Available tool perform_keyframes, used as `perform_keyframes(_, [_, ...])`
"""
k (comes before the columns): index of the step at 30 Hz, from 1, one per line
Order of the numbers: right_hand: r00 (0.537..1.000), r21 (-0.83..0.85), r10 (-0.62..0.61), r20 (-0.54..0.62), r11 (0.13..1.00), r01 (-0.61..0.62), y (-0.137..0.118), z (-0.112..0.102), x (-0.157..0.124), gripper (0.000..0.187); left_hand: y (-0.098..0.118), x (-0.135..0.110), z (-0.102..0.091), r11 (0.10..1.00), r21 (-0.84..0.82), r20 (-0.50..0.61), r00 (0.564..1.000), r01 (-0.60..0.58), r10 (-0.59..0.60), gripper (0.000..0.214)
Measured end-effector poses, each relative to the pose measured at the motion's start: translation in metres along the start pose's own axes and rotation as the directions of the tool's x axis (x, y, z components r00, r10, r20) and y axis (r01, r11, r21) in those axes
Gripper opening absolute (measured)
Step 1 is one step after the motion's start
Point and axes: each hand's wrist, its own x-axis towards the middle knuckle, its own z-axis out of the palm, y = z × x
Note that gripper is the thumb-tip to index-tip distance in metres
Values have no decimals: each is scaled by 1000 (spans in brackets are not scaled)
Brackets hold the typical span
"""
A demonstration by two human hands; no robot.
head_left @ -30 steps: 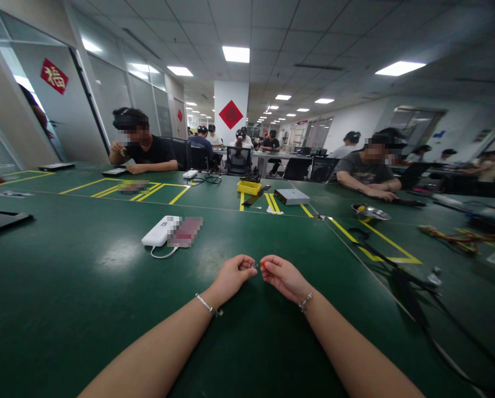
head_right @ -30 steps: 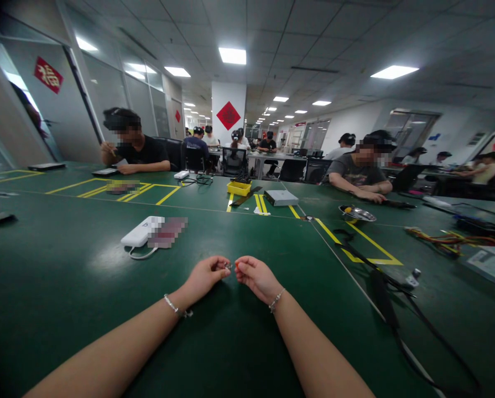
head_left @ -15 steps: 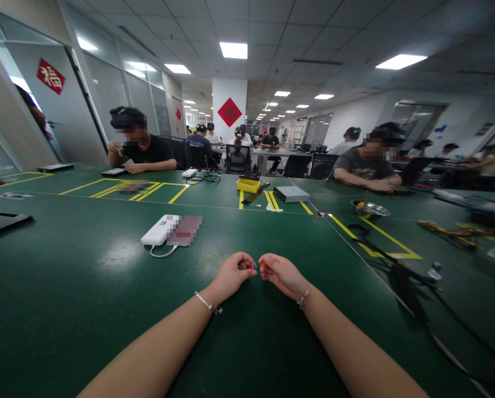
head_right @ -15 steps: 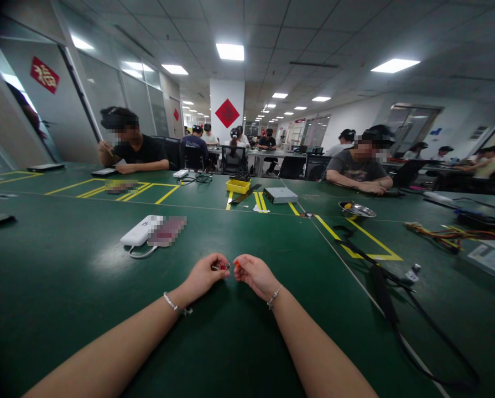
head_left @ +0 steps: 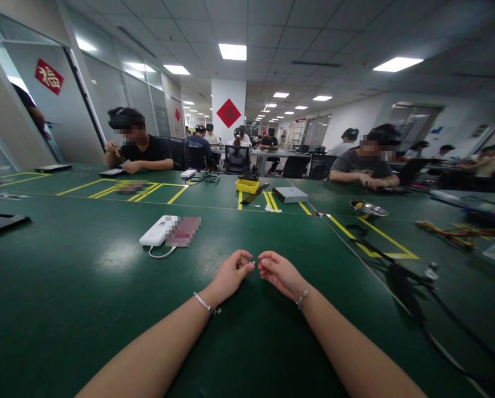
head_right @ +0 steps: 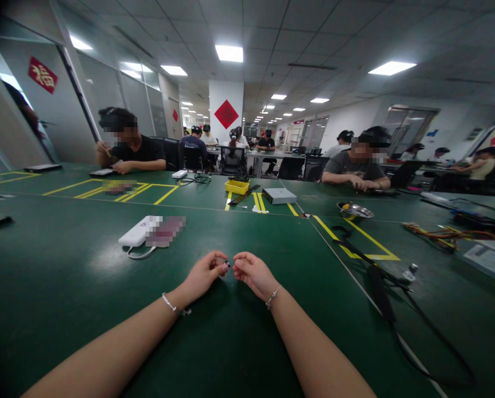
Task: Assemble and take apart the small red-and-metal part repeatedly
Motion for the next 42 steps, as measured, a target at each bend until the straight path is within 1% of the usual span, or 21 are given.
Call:
perform_keyframes(3, [1000, -11, 8, -3, 1000, -8, 0, 0, 1, 21, 0, 0, 0, 999, 17, -17, 999, -27, 27, 21])
perform_keyframes(10, [1000, 2, 1, 7, 1000, -1, 1, -1, 1, 21, 0, 1, -2, 998, 63, -43, 999, -29, 32, 29])
perform_keyframes(13, [1000, -5, 10, 4, 1000, -10, 1, -1, 1, 20, -1, 1, -2, 997, 79, -47, 999, -17, 20, 25])
perform_keyframes(17, [1000, 3, 8, 7, 1000, -8, 2, -2, 2, 17, -3, 1, -1, 998, 48, -60, 998, -29, 31, 19])
perform_keyframes(22, [1000, -18, 9, -2, 1000, -9, 0, 0, 1, 20, -5, 1, 0, 997, 74, -66, 997, -24, 29, 13])
perform_keyframes(24, [1000, -17, 0, -8, 1000, -1, 0, 0, 1, 21, -3, 1, 0, 998, 56, -63, 998, -10, 14, 13])
perform_keyframes(28, [1000, 1, -6, -26, 1000, 6, 1, 0, 1, 22, 2, 0, 1, 999, -35, -44, 999, 31, -33, 15])
perform_keyframes(31, [1000, 2, 3, -2, 1000, -3, 0, 0, 1, 20, 5, -1, 1, 998, -53, -57, 998, 27, -30, 18])
perform_keyframes(34, [1000, -15, 4, 20, 1000, -3, 0, 1, 0, 19, 5, -1, 1, 999, -32, -76, 997, 16, -18, 19])
perform_keyframes(39, [1000, -25, -2, -4, 1000, 2, 0, 3, -1, 20, 2, -1, 1, 1000, 6, -47, 999, 2, -2, 16])
perform_keyframes(42, [1000, -31, -1, -20, 1000, 1, 1, 3, 0, 22, 0, 0, 2, 999, 34, -56, 998, -21, 23, 15])
